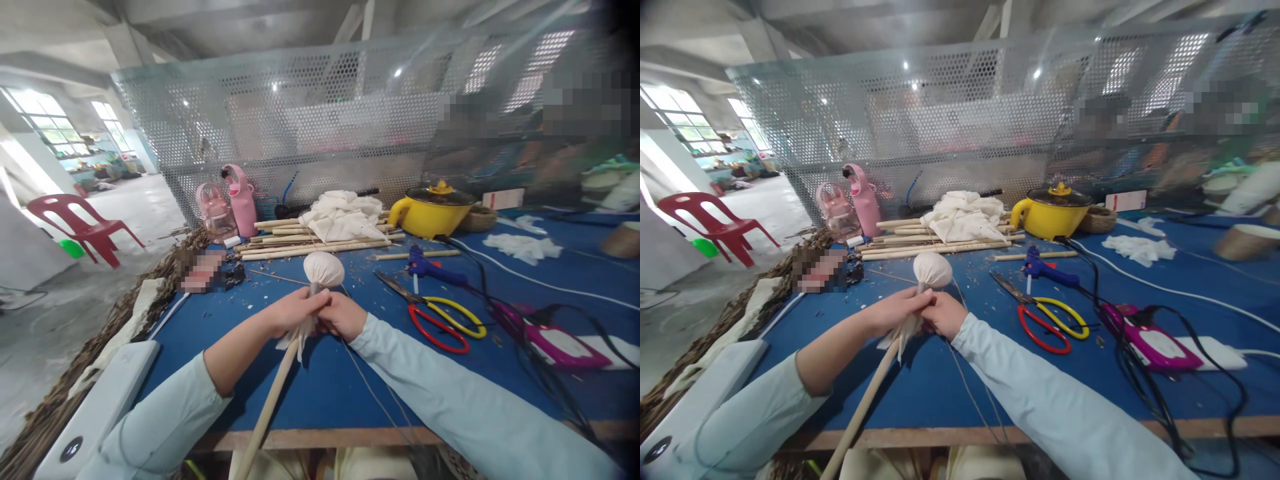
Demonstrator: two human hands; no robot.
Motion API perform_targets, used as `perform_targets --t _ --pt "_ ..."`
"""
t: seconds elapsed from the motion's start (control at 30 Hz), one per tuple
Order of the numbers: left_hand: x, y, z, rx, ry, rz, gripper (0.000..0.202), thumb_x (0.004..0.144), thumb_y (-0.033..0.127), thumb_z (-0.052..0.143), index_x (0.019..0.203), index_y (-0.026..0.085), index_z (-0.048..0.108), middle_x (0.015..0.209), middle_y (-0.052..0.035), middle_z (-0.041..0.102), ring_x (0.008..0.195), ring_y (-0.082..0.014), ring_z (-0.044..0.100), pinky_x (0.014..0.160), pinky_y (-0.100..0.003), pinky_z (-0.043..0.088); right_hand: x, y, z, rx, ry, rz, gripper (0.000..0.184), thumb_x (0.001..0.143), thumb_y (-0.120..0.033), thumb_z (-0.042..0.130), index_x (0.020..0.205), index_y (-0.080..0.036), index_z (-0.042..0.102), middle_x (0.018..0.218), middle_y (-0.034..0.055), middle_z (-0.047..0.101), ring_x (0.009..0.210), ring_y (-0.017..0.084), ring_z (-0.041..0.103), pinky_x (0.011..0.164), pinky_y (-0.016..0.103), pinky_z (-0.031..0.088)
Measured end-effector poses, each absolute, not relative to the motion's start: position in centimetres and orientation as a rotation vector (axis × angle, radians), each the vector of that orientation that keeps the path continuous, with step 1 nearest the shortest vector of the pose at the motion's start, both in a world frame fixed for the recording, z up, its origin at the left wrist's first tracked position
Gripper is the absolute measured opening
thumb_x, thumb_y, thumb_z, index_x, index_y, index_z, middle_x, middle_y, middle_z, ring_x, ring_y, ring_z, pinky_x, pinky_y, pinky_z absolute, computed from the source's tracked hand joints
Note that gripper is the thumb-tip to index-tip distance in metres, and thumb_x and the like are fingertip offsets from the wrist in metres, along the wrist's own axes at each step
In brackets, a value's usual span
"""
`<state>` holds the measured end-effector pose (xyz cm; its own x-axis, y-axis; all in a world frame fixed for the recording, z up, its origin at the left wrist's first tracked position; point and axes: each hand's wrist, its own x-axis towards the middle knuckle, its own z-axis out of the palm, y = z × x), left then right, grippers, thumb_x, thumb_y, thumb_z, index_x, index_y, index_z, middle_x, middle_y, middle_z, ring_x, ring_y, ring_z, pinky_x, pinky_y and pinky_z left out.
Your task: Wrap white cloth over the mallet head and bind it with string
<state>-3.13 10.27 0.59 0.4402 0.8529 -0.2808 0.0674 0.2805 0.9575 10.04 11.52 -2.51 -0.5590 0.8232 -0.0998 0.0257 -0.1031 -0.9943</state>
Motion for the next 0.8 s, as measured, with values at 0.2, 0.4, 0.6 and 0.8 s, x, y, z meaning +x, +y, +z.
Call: perform_targets --t 0.2,0.4,0.6,0.8 --pt "-2.8 9.3 -0.3 1.25 1.135 0.653 0.045 0.075 0.06 0.049 0.088 0.018 0.046 0.052 0.0064 0.044 0.038 -0.0062 0.041 0.037 -0.017 0.035 10.3 11.8 -2.2 -0.965 -1.627 1.752 0.008 0.059 -0.017 0.048 0.058 -0.014 0.055 0.037 -0.0026 0.051 0.025 0.004 0.026 0.027 0.019 0.014" --pt "-2.9 7.3 0.0 1.361 1.262 0.727 0.043 0.083 0.058 0.035 0.096 0.018 0.045 0.063 0.0049 0.044 0.043 -0.0055 0.037 0.039 -0.017 0.031 10.4 11.8 -1.9 -0.956 -1.578 1.773 0.017 0.064 -0.028 0.06 0.058 -0.015 0.051 0.04 -0.0044 0.049 0.027 0.003 0.027 0.03 0.019 0.016" --pt "-3.2 6.5 -1.8 1.503 1.328 0.79 0.041 0.085 0.055 0.033 0.081 0.017 0.047 0.059 0.0042 0.041 0.047 -0.0071 0.035 0.046 -0.021 0.029 10.8 12.1 -2.5 -1.1 -1.543 1.689 0.03 0.066 -0.043 0.065 0.063 -0.016 0.052 0.032 -0.0098 0.033 0.028 0.004 0.024 0.032 0.021 0.014" --pt "-3.0 6.6 -1.9 1.25 1.293 0.843 0.039 0.083 0.057 0.036 0.072 0.019 0.039 0.054 0.0063 0.037 0.041 -0.0055 0.03 0.041 -0.02 0.023 10.7 12.0 -2.4 -1.003 -1.647 1.466 0.033 0.073 -0.047 0.059 0.07 -0.014 0.054 0.056 -0.0005 0.055 0.051 0.01 0.048 0.05 0.023 0.037"
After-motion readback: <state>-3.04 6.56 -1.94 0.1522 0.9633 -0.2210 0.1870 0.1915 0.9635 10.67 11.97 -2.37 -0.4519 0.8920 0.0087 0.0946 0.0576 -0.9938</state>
